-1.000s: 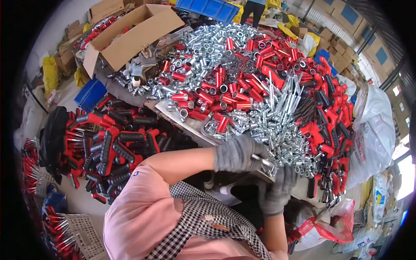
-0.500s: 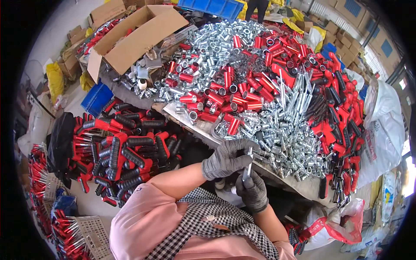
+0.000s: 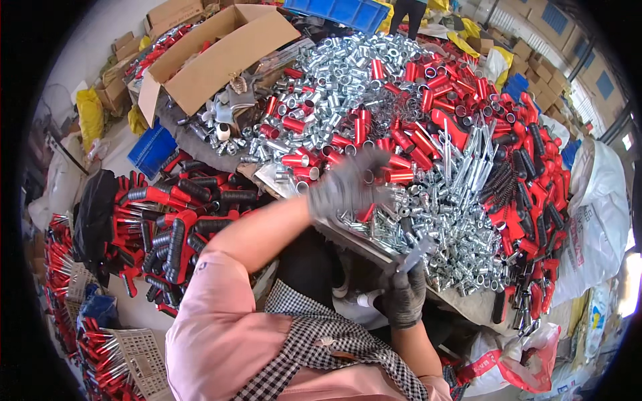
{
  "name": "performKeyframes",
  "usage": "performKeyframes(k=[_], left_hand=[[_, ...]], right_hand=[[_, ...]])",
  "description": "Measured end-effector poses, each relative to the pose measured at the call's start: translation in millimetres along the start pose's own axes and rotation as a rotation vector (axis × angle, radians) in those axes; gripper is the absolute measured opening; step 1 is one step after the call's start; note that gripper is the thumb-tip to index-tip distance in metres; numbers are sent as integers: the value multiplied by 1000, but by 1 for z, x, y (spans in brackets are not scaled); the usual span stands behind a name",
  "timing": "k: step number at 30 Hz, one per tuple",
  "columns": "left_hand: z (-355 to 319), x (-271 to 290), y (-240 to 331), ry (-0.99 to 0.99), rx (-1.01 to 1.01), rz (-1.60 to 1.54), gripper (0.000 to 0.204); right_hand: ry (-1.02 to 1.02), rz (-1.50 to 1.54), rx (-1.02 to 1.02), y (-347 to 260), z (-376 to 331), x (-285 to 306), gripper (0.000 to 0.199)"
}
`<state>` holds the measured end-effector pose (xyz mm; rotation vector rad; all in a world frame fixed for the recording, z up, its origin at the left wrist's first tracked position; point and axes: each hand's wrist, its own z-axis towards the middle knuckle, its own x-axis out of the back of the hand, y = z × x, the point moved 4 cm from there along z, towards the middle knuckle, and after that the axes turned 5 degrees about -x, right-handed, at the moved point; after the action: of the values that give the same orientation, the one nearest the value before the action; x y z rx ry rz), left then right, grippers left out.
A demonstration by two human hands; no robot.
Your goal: Assemble red handles onto silver metal components at a workstation.
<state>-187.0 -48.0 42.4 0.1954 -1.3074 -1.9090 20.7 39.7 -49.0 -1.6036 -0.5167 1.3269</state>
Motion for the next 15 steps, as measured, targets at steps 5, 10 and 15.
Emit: performKeyframes(k=[5,10,15], left_hand=[[111,86,-80,142,397,1166,48],[151,84,-155,26,278,1426,24],[146,109,-148,-3,139,1389,23]], right_hand=[[69,-147,-5,4,-7,11,35],[125,-159,-74,9,-14,17,34],[135,-142,-45,2,-26,30,43]])
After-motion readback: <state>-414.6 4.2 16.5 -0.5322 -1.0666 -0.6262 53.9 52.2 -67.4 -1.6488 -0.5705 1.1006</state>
